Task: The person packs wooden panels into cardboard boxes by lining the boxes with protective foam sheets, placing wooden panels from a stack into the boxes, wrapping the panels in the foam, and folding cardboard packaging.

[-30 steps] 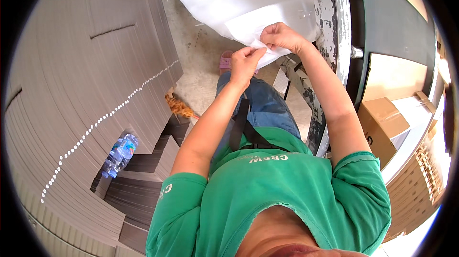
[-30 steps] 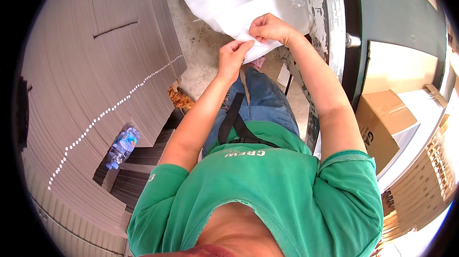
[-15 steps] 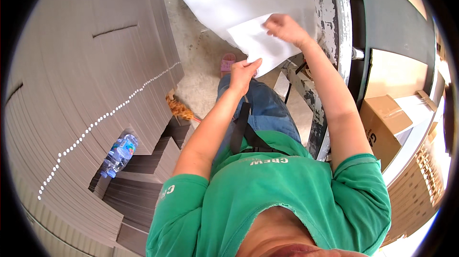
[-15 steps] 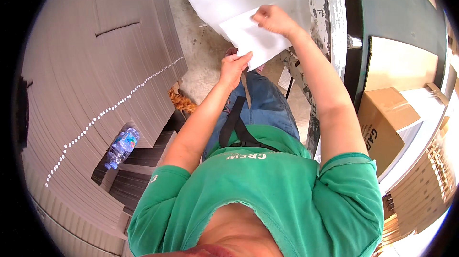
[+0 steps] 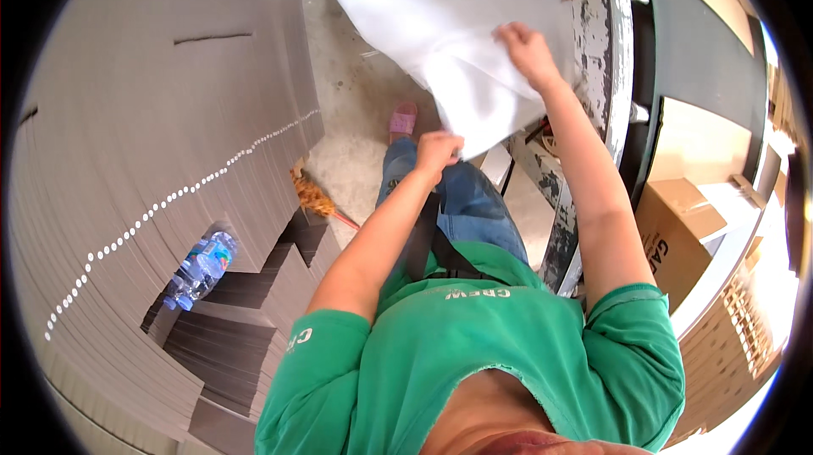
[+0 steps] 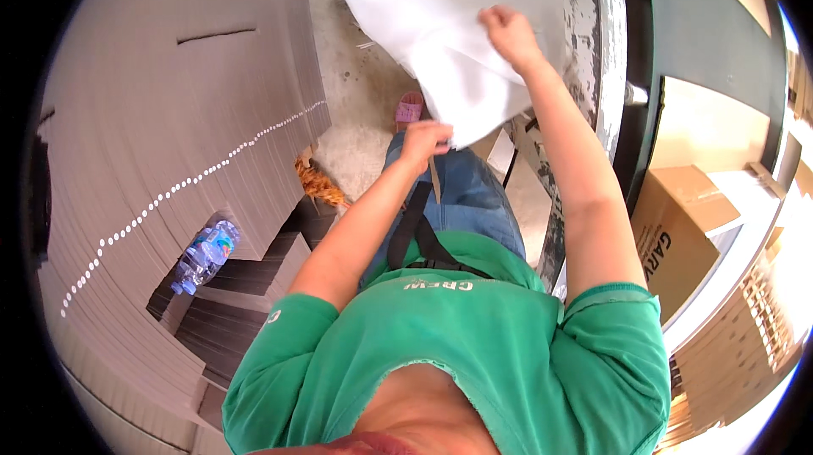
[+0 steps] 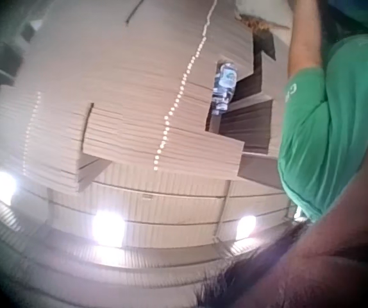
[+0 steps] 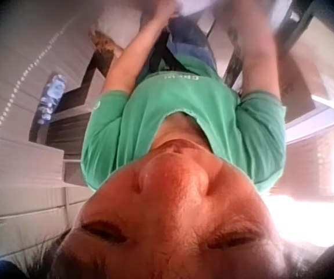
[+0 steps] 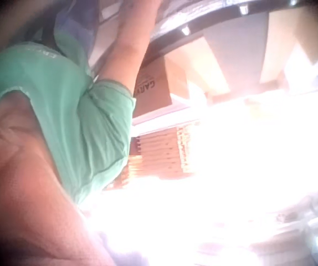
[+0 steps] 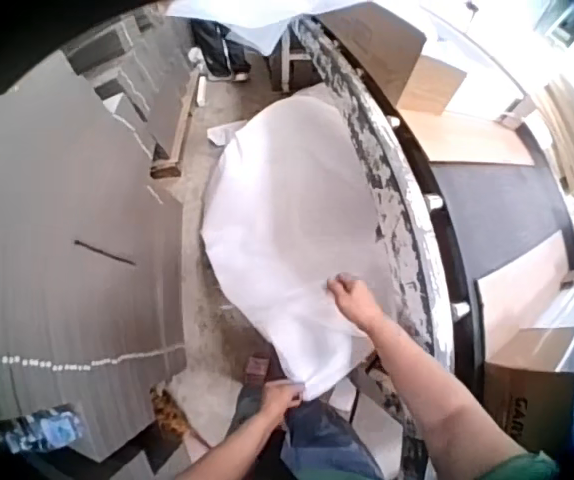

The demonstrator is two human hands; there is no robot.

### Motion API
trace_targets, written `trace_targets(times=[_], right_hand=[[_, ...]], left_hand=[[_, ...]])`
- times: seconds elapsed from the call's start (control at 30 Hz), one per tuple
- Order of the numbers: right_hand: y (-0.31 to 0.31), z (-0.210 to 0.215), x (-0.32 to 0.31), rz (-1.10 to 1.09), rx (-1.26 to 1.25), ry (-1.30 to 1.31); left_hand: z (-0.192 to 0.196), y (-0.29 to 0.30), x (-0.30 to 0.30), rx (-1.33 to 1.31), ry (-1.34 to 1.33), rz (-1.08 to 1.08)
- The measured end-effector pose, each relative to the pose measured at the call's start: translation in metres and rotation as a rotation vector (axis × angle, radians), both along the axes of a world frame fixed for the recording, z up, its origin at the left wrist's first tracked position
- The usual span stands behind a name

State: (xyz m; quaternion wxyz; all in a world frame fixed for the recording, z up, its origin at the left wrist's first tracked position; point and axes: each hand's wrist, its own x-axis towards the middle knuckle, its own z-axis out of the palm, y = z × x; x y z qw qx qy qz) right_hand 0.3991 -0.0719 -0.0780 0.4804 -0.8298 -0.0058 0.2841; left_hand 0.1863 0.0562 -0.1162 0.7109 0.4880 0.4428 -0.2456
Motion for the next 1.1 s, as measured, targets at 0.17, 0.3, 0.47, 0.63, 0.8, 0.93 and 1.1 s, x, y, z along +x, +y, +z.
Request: trace_targets(times=[0.17, 0.3, 0.47, 0.63, 0.8, 0.93, 1.1], right_hand=[[0.033, 0.084, 0.038, -0.759, 0.673, 0.208], [-0.002, 0.109, 0.054, -0.461, 1.356, 0.534], [0.011, 0.098, 0.004, -0.251, 0.131, -0.095], [0.002, 0.073, -0.036, 0.459, -0.71, -0.08], [0.053, 0.083, -0.036, 0.751, -0.595, -0.201], [0.173, 0.194, -0.019, 0.429, -0.012, -0.67], [0.226, 0.326, -0.008, 0.077, 0.368, -0.872]], left_hand=[[-0.023, 0.023, -0.026, 0.15, 0.214, 0.017], [0.058, 0.009, 0.015, 0.782, -0.541, -0.115], [0.148, -0.012, 0.02, 0.696, -1.469, -0.623], [0.075, 0.002, -0.023, 0.502, -1.128, -1.46], [0.069, 0.051, -0.013, 0.602, -0.757, -1.284], [0.048, 0.112, -0.019, 0.734, -0.394, -1.599], [0.019, 0.181, -0.032, 0.706, -0.325, -1.304]])
